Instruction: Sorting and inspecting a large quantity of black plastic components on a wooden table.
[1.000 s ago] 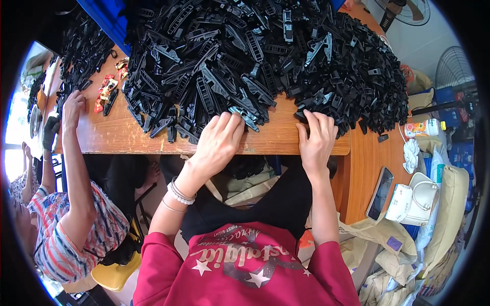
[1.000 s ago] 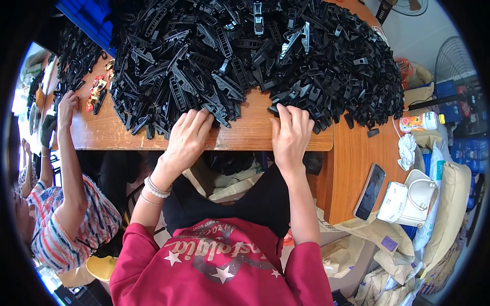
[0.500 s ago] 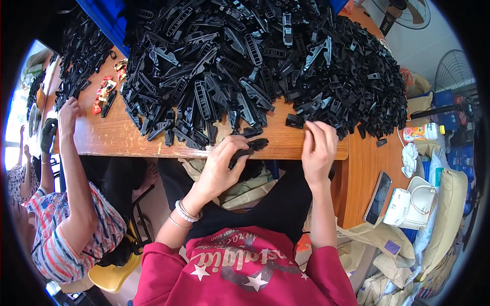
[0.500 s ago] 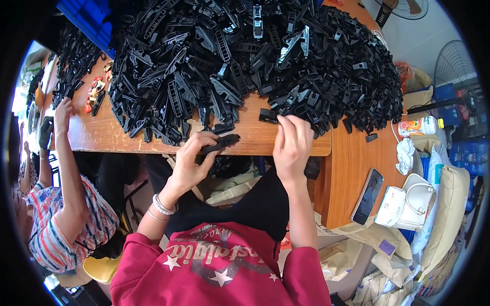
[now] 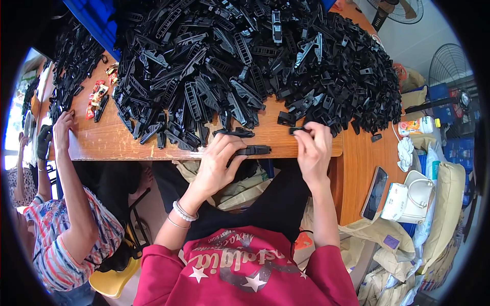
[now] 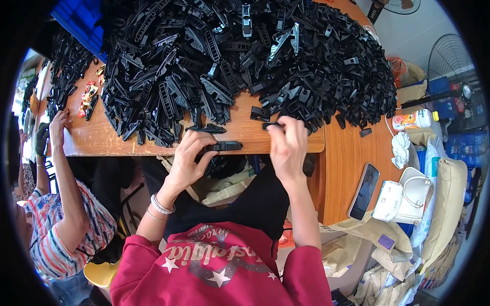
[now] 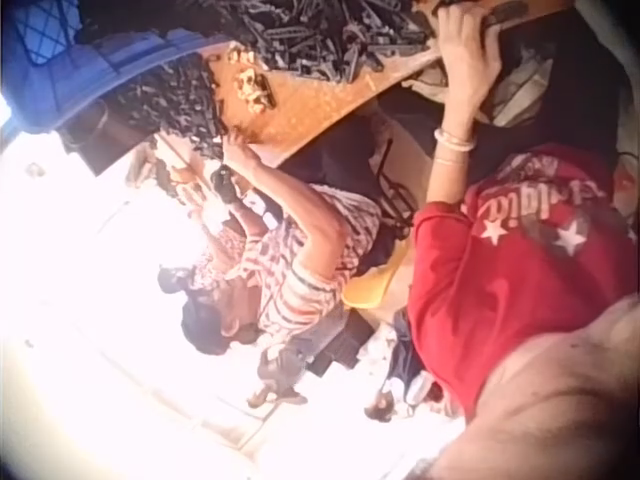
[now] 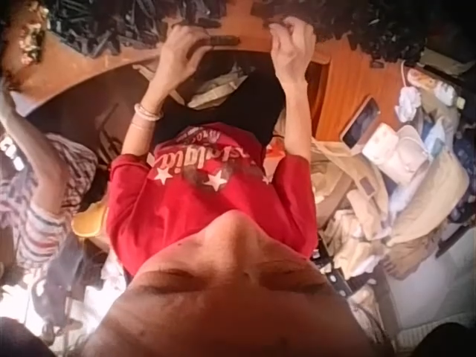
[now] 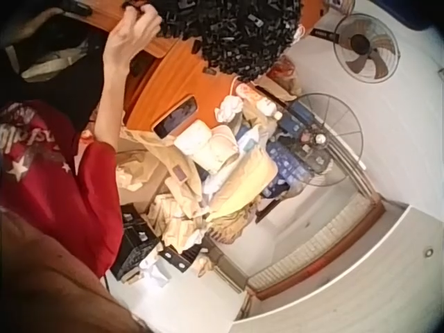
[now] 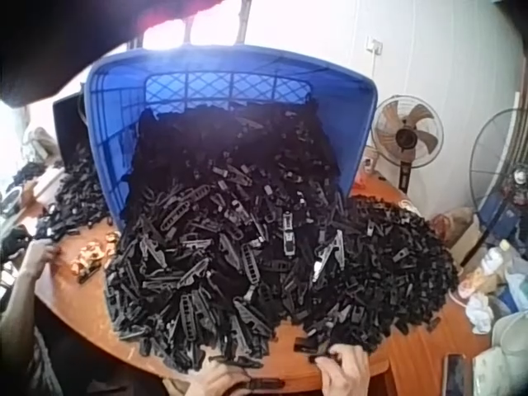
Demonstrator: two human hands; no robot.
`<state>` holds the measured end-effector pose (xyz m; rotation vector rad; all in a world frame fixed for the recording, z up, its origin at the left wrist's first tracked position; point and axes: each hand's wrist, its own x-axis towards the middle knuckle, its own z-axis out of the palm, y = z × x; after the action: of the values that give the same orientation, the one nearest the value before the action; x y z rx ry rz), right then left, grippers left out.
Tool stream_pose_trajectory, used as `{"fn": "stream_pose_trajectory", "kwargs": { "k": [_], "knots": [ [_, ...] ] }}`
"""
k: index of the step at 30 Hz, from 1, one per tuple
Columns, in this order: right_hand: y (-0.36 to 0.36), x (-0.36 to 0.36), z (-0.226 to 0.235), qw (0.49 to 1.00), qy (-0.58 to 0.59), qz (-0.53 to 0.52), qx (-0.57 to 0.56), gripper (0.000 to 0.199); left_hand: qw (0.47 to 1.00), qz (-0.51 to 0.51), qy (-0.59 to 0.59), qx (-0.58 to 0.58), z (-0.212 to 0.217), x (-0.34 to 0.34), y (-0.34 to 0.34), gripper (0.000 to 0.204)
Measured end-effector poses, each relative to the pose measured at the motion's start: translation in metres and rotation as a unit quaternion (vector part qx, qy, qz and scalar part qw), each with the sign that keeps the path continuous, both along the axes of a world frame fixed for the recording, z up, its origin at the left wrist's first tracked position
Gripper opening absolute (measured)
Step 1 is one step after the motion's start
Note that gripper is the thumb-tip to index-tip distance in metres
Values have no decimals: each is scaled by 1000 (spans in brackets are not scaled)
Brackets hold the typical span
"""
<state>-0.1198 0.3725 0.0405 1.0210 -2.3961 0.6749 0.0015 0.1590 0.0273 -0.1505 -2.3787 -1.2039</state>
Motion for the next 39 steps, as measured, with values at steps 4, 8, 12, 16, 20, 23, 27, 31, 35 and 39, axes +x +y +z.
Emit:
{"fn": "stream_pose_trajectory", "kwargs": {
  "k": [4,8,12,16,20,23,27,31,35,39],
  "knots": [
    [-21,6,-12,985,-74,124,-95,19,999,12,-9,-35,-1,1,1,24],
    [-36,29,-12,903,-332,86,-260,28,999,26,-11,-36,-2,0,0,24],
    [-25,23,-7,970,-157,103,-153,29,999,30,-14,-30,0,1,0,25],
    [-14,33,5,934,-314,38,-167,26,999,32,-13,-34,-1,1,0,26],
    [-13,30,7,895,-398,105,-171,28,999,32,-21,-29,1,1,-1,26],
    [-12,25,4,914,-355,128,-152,29,999,17,-8,-34,-1,0,-1,26],
    [-28,32,4,924,-318,157,-144,29,998,5,-23,-55,3,-2,5,25],
    [-23,36,-4,919,-325,144,-172,26,999,-32,-3,-34,3,-1,-2,36],
    [-21,19,-9,964,-182,65,-182,24,986,72,-19,-148,6,-7,5,45],
    [-33,-7,-1,998,-46,-46,-21,19,973,97,4,-210,7,-11,19,34]
  ]
}}
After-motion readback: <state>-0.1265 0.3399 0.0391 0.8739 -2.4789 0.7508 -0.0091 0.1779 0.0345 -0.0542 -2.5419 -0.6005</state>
